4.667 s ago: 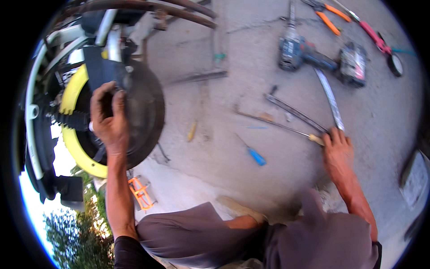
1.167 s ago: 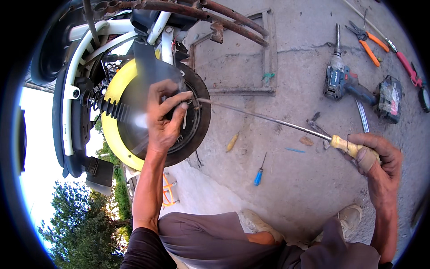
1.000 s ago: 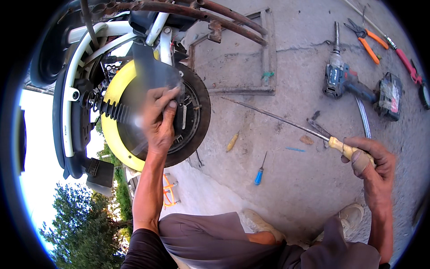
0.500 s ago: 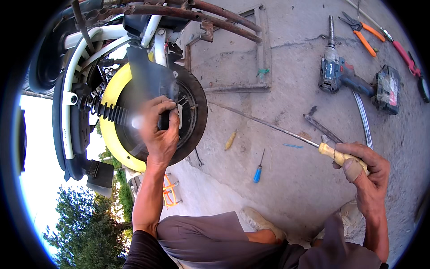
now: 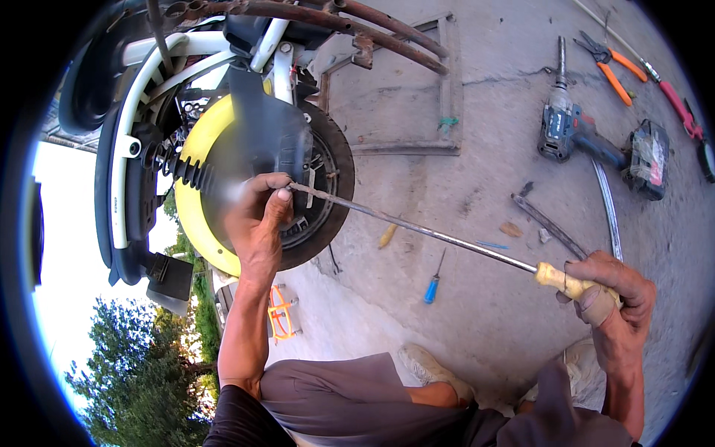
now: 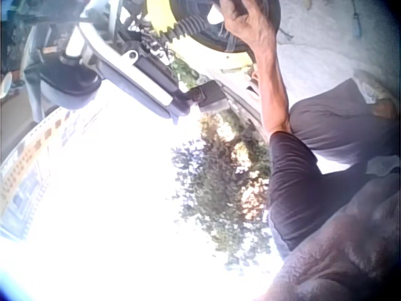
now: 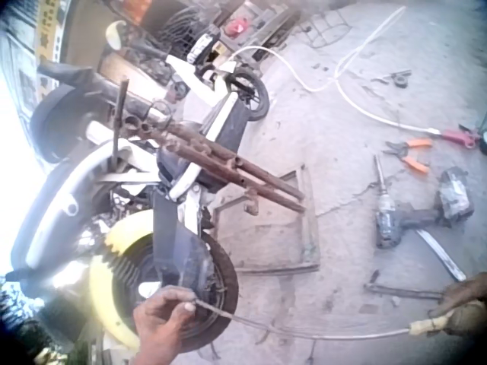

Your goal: The person sits on the ground and uses a screwdriver to tighten screws on a black plastic cover attached to the rear wheel of a yellow scooter. They also use a power drill to secure the cover and adjust the wheel area.

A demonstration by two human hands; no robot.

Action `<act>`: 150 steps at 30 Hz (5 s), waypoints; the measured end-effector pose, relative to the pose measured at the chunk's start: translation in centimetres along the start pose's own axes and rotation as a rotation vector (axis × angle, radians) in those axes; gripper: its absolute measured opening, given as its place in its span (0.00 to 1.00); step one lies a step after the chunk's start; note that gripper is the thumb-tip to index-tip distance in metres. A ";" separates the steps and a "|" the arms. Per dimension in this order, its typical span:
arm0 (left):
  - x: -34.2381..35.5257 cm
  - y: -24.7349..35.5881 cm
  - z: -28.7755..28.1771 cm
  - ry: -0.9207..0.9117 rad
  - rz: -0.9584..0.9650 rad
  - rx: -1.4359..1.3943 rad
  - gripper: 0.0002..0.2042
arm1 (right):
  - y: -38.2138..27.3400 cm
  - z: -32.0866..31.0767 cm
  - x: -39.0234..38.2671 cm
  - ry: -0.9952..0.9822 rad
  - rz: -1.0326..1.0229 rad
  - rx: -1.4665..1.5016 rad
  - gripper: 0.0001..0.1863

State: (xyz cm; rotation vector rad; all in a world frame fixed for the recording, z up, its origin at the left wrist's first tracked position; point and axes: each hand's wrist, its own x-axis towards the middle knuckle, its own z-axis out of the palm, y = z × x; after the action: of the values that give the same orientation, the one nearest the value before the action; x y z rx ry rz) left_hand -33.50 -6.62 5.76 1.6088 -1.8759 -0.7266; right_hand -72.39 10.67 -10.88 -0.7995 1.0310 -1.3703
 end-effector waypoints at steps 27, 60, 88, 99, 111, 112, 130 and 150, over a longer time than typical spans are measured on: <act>-1.2 1.1 0.1 -0.174 -0.300 -0.330 0.08 | 0.3 -1.0 -1.6 -0.107 -0.524 -0.489 0.23; 0.2 -3.1 9.3 0.236 -0.474 -1.634 0.06 | -3.4 1.0 2.8 -0.155 -0.679 -0.856 0.30; -0.3 -2.2 10.0 0.228 -0.429 -1.430 0.09 | -8.5 1.9 1.4 -0.331 -0.679 -1.029 0.26; -0.1 -1.3 10.7 0.335 -0.459 -1.390 0.08 | -9.6 0.7 3.2 -0.202 -0.888 -1.219 0.27; -4.0 -0.9 6.2 -0.143 0.166 0.113 0.14 | -10.0 1.1 2.0 -0.141 -0.550 -0.960 0.21; -4.0 -1.4 3.9 -0.102 0.362 0.319 0.16 | -9.3 1.0 2.3 -0.164 -0.625 -1.049 0.21; 2.0 -4.3 1.7 0.104 0.636 0.758 0.31 | -10.2 3.5 1.6 0.044 -0.066 -0.345 0.27; 1.6 -4.5 1.4 0.110 0.616 0.701 0.33 | -12.0 3.0 1.8 -0.071 0.182 -0.300 0.38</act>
State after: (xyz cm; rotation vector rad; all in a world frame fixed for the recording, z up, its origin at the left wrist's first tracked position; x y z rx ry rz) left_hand -31.62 -8.72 1.67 1.2422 -2.5039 0.3123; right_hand -74.42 7.66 1.12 -0.9424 1.2389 -1.0392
